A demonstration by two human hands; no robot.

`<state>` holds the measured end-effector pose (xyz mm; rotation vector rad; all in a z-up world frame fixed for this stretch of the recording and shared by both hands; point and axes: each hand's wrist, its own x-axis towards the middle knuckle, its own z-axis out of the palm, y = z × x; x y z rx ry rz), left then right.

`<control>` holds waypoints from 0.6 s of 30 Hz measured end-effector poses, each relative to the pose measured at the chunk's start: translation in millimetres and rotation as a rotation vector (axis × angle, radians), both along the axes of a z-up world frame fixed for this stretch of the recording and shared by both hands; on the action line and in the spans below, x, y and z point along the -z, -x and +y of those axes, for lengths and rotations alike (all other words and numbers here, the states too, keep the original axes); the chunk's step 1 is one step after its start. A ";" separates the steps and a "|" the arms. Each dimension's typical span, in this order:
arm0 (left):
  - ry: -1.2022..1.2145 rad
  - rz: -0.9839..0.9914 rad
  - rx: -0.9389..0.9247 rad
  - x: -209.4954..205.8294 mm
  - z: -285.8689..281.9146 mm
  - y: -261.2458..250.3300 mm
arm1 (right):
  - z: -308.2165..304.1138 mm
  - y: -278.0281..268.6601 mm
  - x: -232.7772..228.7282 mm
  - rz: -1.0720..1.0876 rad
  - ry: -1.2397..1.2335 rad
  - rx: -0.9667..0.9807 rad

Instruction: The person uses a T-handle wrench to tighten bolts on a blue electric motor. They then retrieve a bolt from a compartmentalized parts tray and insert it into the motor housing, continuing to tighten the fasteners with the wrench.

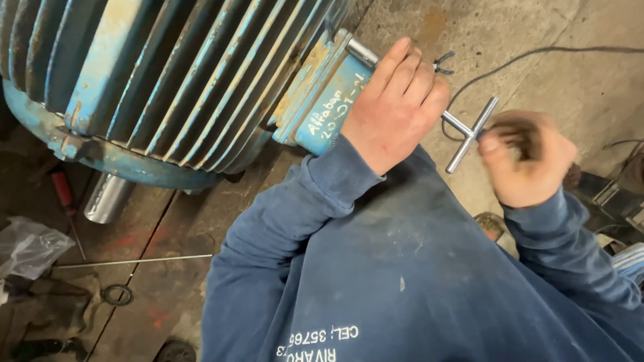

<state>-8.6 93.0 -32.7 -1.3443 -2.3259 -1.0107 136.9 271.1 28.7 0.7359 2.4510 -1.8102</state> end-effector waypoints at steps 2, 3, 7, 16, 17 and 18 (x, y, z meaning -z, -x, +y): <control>0.060 -0.002 -0.005 -0.2 1.8 0.4 | -19.6 34.4 -29.4 0.347 -0.901 -0.371; 0.061 -0.002 0.000 0.5 1.4 0.4 | -12.3 27.6 -16.3 0.344 -0.900 -0.366; 0.045 0.002 -0.003 0.7 2.7 1.7 | 3.6 9.3 19.4 0.265 -0.546 -0.371; 0.037 -0.028 0.001 1.5 1.6 2.7 | -17.0 28.6 -21.4 0.288 -0.758 -0.311; 0.056 -0.020 0.005 2.3 3.1 1.7 | -21.3 36.6 -29.5 0.292 -1.006 -0.420; 0.055 -0.018 0.011 2.7 4.0 1.6 | -16.7 29.8 -15.0 0.290 -1.008 -0.414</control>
